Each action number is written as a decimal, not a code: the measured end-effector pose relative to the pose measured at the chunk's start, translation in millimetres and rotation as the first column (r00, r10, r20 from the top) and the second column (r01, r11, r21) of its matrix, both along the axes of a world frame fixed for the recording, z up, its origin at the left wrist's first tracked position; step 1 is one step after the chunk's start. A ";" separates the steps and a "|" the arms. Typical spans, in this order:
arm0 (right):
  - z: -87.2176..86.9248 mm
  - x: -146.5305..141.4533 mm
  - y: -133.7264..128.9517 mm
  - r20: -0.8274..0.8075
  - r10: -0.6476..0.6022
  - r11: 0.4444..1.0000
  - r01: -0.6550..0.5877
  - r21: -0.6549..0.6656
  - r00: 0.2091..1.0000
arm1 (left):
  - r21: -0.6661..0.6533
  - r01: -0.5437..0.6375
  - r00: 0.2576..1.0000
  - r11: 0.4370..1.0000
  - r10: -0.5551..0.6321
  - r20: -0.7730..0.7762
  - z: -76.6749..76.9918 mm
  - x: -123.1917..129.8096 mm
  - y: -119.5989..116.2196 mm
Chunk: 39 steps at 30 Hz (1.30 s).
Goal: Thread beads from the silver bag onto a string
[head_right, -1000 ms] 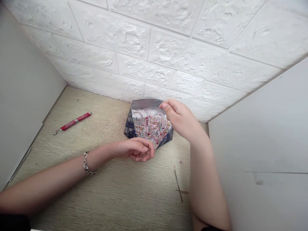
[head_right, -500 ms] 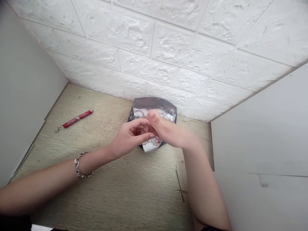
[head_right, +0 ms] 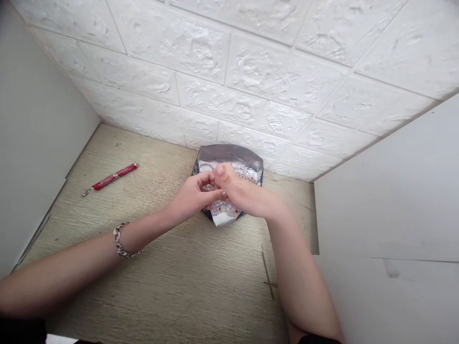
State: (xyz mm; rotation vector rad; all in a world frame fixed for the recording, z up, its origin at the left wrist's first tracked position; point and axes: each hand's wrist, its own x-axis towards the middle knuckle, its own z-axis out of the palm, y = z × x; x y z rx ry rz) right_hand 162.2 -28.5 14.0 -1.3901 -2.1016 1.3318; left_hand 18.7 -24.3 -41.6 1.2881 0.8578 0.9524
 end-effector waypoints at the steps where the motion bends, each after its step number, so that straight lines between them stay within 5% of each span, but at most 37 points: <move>1: 0.7 -0.6 -0.5 0.008 0.005 1.000 -0.005 -0.006 1.000 | -0.020 -0.008 1.000 1.000 0.008 -0.001 -1.5 0.1 0.9; 15: -3.6 -7.5 1.7 -0.085 -0.058 0.996 0.052 -0.073 0.995 | -0.012 -0.066 0.995 0.998 0.067 0.078 4.7 -2.4 -1.0; 22: -2.5 -1.9 3.5 -0.154 -0.089 0.982 0.061 -0.178 0.984 | 0.152 0.022 0.992 0.988 -0.041 0.122 -6.5 -4.1 3.6; 29: -3.8 0.7 5.4 -0.212 -0.093 0.976 0.046 -0.215 0.973 | 0.276 -0.026 0.997 0.961 0.006 0.071 -8.9 -3.6 1.2; 34: 0.1 2.1 5.1 -0.249 -0.093 0.971 0.032 -0.239 0.964 | 0.079 -0.095 0.985 0.992 0.082 0.151 -10.9 -1.7 1.8; 39: 6.4 2.8 2.7 -0.243 -0.081 0.976 0.028 -0.215 0.967 | -0.079 0.030 0.977 0.996 -0.012 0.215 -7.8 0.4 1.4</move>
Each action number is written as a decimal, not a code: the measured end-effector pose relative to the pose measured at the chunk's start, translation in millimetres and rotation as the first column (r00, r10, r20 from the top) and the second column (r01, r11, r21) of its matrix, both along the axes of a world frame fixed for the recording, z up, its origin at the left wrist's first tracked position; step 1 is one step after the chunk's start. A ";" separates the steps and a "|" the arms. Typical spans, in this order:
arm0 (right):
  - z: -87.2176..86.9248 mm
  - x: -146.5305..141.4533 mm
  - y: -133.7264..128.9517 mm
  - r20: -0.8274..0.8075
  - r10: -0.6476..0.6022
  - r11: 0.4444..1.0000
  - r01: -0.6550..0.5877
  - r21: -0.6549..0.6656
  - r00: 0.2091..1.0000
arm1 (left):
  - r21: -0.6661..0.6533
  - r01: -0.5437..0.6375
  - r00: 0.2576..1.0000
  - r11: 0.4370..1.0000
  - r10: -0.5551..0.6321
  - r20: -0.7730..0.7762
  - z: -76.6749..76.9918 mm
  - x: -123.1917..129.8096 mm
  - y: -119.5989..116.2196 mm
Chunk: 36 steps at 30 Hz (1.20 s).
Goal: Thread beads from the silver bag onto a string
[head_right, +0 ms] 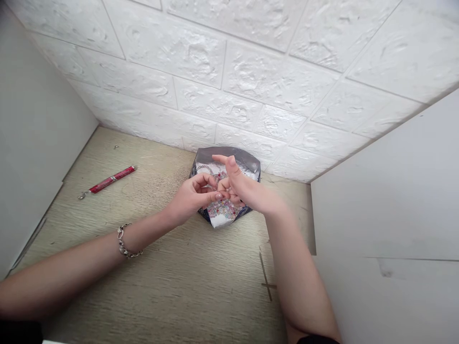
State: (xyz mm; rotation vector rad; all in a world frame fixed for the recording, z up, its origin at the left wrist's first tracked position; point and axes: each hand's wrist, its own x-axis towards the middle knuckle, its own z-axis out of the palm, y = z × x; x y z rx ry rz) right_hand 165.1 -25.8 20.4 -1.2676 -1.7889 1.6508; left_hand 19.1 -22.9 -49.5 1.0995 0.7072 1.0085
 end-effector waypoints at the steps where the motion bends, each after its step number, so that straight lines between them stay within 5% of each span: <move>1: 0.1 0.0 -0.2 0.002 0.001 1.000 -0.001 0.006 1.000 | -0.006 0.014 1.000 1.000 -0.014 -0.002 0.3 0.3 -0.3; 9: -7.3 -3.1 0.6 0.088 -0.015 0.996 0.008 0.085 0.996 | -0.015 -0.049 0.999 0.999 0.049 -0.024 -3.0 -0.8 1.1; 12: -6.0 2.3 5.3 0.145 -0.116 0.965 0.076 0.253 0.983 | -0.021 -0.087 0.996 0.996 0.087 0.009 -2.2 -1.8 4.5; 15: -6.2 16.8 15.9 0.241 -0.410 0.773 0.194 0.604 0.880 | -0.021 -0.143 0.987 0.990 0.144 0.076 0.1 -3.1 9.0; 18: -13.4 32.1 28.7 0.364 -0.694 0.527 0.094 0.845 0.621 | -0.023 -0.179 0.979 0.984 0.180 0.097 1.3 -4.2 12.3; 20: -22.4 36.2 35.2 0.439 -0.750 0.488 -0.034 0.872 0.494 | -0.036 -0.186 0.978 0.982 0.189 0.091 0.8 -4.3 12.7; 26: -56.4 16.7 36.3 0.773 -0.578 0.689 -0.350 0.634 0.262 | -0.068 -0.084 0.994 0.994 0.089 0.061 -1.7 -0.7 6.2; 30: -68.6 2.6 30.2 0.813 -0.579 0.762 -0.311 0.568 0.067 | -0.064 -0.040 0.999 0.997 0.041 0.021 -3.4 0.5 4.1; 36: -69.7 -5.2 29.6 0.826 -0.563 0.807 -0.202 0.555 0.025 | -0.076 0.009 1.000 0.997 -0.010 -0.016 -6.3 0.0 3.1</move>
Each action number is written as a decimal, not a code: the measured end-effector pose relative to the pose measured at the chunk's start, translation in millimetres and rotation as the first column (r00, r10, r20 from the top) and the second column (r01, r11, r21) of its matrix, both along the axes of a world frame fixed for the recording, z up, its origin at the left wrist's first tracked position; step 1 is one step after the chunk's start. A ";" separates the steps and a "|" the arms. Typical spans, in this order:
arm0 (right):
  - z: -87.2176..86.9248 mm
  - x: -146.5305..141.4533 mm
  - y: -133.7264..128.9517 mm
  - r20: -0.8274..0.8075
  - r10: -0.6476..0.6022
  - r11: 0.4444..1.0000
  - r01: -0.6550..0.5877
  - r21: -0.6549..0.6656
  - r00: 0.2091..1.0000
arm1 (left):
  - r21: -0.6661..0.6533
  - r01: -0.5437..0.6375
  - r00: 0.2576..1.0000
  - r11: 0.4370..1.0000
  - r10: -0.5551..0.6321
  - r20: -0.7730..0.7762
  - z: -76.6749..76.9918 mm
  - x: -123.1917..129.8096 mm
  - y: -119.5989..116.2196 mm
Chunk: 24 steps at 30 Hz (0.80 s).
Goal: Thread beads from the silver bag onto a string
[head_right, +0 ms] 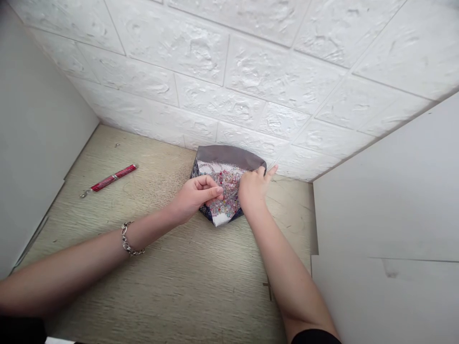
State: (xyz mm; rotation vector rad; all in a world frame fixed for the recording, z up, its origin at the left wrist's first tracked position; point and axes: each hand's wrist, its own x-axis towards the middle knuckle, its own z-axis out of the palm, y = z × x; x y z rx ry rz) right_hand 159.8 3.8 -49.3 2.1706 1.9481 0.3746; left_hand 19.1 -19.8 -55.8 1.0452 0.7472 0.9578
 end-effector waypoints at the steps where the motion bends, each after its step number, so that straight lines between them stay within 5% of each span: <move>1: 0.1 -0.3 0.5 -0.010 -0.013 1.000 0.013 0.004 1.000 | -0.004 0.006 1.000 1.000 -0.006 -0.001 0.3 0.1 -0.5; 12: 5.3 5.5 1.7 -0.077 -0.035 0.998 0.030 -0.059 0.996 | -0.006 0.018 1.000 1.000 -0.018 -0.008 -3.6 1.5 -1.4; 15: 15.2 15.1 6.6 -0.231 -0.034 0.994 0.009 -0.109 0.972 | 0.002 0.036 0.999 0.999 -0.036 -0.016 -4.3 0.9 -1.6; 17: 25.0 23.7 9.8 -0.453 -0.049 0.985 -0.031 -0.168 0.890 | 0.020 0.049 0.999 0.999 -0.048 -0.024 -4.6 0.4 -2.0; 20: 39.6 35.4 11.2 -0.773 -0.070 0.959 -0.170 -0.225 0.630 | 0.037 0.052 0.996 0.998 -0.049 -0.076 -5.9 0.0 -2.5; 24: 51.7 40.3 6.5 -0.926 -0.078 0.923 -0.325 -0.208 0.371 | 0.045 0.049 0.990 0.998 -0.042 -0.136 -7.7 -0.5 -2.8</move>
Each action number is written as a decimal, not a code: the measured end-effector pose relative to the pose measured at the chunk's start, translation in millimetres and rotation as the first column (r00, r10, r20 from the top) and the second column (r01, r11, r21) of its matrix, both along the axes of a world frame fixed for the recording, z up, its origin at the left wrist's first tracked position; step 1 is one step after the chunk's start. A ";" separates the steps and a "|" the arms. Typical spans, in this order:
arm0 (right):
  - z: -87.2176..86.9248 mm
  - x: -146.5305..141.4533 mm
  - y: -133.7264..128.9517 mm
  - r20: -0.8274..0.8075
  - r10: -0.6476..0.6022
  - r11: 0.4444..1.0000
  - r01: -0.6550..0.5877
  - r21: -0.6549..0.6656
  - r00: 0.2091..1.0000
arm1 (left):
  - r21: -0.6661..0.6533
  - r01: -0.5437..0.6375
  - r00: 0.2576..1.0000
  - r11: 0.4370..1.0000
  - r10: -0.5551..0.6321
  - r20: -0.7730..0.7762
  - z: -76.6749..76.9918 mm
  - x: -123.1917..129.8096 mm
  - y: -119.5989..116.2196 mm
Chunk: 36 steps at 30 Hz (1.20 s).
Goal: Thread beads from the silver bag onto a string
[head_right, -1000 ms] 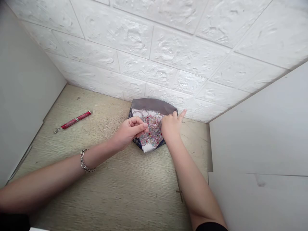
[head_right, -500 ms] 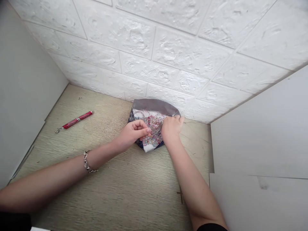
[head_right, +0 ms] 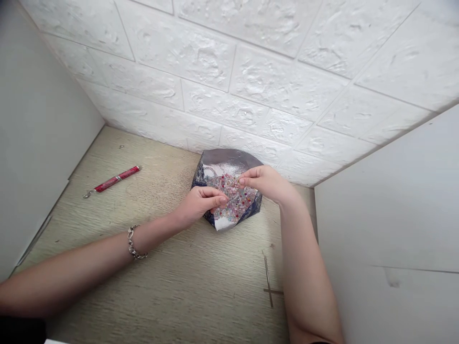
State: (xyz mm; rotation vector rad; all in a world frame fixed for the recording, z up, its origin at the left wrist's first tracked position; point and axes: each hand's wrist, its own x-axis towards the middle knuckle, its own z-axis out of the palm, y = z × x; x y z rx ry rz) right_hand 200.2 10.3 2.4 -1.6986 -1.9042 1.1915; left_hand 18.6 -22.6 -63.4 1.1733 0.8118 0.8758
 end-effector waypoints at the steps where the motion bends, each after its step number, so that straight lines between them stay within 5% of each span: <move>1: 1.9 -0.9 -1.6 -0.036 0.011 1.000 -0.012 -0.018 0.999 | 0.002 -0.002 1.000 1.000 0.002 -0.001 -0.2 -0.1 0.0; 22: 17.5 -21.2 -16.8 -0.006 0.093 0.992 -0.094 -0.080 0.996 | 0.068 -0.008 0.999 0.998 0.012 -0.048 -2.9 1.1 -0.2; 29: 13.6 -20.7 -16.4 -0.195 0.084 0.989 -0.105 -0.104 0.977 | -0.014 0.000 0.998 1.000 0.001 0.061 -8.3 3.7 0.9; 36: 13.2 -19.2 -16.6 -0.158 0.107 0.989 -0.122 -0.087 0.982 | -0.169 0.027 0.970 0.985 0.014 0.241 -10.5 7.0 1.9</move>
